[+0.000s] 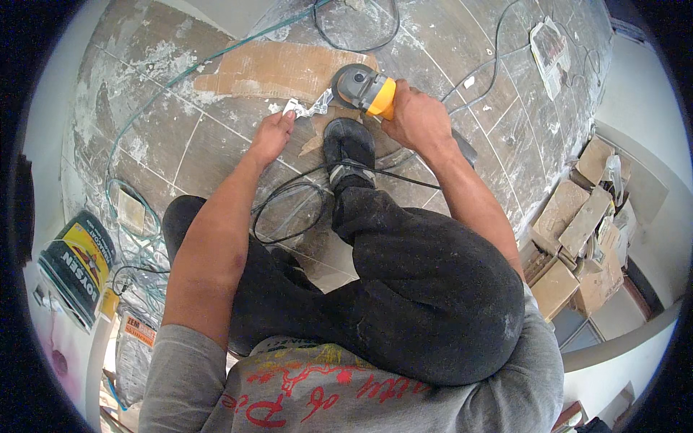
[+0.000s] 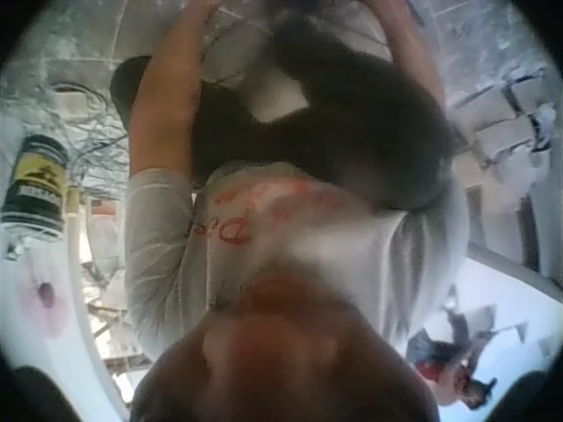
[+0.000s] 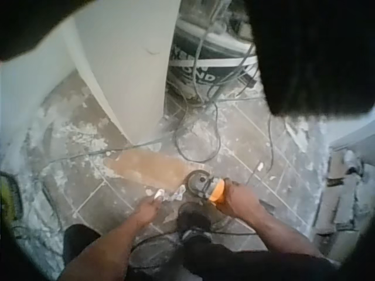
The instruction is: Using an angle grinder to smooth or modify metal hinges.
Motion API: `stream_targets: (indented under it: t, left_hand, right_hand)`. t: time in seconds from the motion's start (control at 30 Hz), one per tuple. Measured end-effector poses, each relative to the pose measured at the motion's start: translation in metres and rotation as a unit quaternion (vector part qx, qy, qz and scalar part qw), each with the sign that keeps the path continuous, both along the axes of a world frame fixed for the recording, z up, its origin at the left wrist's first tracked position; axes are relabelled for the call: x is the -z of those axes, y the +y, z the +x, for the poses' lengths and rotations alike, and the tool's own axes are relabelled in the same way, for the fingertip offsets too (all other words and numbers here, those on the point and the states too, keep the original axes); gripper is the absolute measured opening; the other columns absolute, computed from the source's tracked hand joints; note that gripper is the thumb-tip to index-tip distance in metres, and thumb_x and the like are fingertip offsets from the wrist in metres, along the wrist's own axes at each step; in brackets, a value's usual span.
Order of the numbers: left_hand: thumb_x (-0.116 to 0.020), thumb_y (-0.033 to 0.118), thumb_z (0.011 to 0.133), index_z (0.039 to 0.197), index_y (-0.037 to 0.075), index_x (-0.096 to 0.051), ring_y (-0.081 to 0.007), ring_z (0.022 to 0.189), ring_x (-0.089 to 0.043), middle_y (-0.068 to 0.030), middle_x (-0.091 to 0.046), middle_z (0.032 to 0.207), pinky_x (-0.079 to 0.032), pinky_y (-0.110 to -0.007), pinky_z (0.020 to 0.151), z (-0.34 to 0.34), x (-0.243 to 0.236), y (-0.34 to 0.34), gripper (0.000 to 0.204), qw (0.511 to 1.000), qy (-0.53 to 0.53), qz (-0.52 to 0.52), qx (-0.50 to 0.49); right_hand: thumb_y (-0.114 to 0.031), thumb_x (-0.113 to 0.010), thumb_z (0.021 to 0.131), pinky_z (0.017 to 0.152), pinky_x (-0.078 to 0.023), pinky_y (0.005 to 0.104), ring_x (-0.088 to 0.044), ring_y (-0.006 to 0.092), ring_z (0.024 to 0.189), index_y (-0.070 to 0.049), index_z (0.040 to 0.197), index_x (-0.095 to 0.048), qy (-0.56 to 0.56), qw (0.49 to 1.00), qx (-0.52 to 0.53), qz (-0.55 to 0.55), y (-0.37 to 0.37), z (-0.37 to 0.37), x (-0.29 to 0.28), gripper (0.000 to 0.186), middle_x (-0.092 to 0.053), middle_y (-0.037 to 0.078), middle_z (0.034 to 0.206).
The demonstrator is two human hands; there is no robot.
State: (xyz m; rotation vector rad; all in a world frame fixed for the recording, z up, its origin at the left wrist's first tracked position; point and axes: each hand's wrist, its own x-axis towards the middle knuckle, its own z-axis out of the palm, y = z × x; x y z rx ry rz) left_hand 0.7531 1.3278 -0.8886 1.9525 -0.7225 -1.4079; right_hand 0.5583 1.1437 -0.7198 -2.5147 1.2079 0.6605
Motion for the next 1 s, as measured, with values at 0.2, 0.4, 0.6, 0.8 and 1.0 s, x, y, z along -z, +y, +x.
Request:
stream_targets:
  t: [0.2,0.4,0.6,0.8,1.0]
  left_hand:
    - [-0.048,0.041,0.100,0.077,0.006,-0.053,-0.0120,0.061,-0.043,0.0002,-0.048,0.067,-0.038,-0.030,0.058,-0.0011,-0.0057,-0.0014,0.042,1.000,0.022,0.003,-0.014]
    - [-0.048,0.039,0.101,0.077,0.006,-0.053,-0.0115,0.061,-0.042,0.0007,-0.048,0.067,-0.038,-0.029,0.057,-0.0012,-0.0034,-0.0014,0.041,1.000,0.022,-0.004,-0.016]
    - [-0.049,0.040,0.100,0.077,0.007,-0.053,-0.0111,0.061,-0.043,0.0007,-0.048,0.068,-0.037,-0.028,0.057,-0.0011,0.0019,0.0000,0.041,0.999,0.045,-0.005,-0.025]
    - [-0.049,0.040,0.100,0.076,0.007,-0.053,-0.0116,0.059,-0.042,0.0001,-0.048,0.066,-0.037,-0.028,0.056,-0.0007,0.0003,-0.0012,0.041,1.000,0.008,-0.007,-0.006]
    - [-0.049,0.042,0.099,0.076,0.007,-0.052,-0.0119,0.058,-0.042,0.0000,-0.047,0.064,-0.037,-0.029,0.056,-0.0006,-0.0035,-0.0010,0.043,0.999,0.030,0.008,-0.019]
  right_hand:
    - [-0.022,-0.070,0.072,0.071,-0.055,0.0479,-0.068,0.0406,0.081,0.000,0.107,-0.051,0.005,1.000,0.008,-0.001,0.0003,0.0017,-0.0018,0.045,-0.068,0.023,0.087]
    - [-0.022,-0.070,0.072,0.071,-0.055,0.0476,-0.068,0.0407,0.081,0.000,0.106,-0.051,0.000,1.000,0.003,0.003,0.0006,0.0019,-0.0024,0.044,-0.068,0.023,0.087]
    - [-0.021,-0.070,0.072,0.071,-0.055,0.0475,-0.068,0.0405,0.080,0.000,0.106,-0.051,0.001,1.000,0.001,0.006,0.0001,0.0021,-0.0027,0.045,-0.068,0.024,0.087]
    - [-0.022,-0.070,0.072,0.071,-0.055,0.0474,-0.068,0.0405,0.080,0.000,0.106,-0.051,0.005,1.000,0.002,0.002,-0.0001,0.0022,-0.0023,0.044,-0.068,0.024,0.086]
    - [-0.022,-0.070,0.072,0.071,-0.055,0.0477,-0.068,0.0405,0.080,0.000,0.106,-0.051,-0.001,1.000,-0.002,0.005,0.0001,0.0017,-0.0032,0.045,-0.068,0.023,0.085]
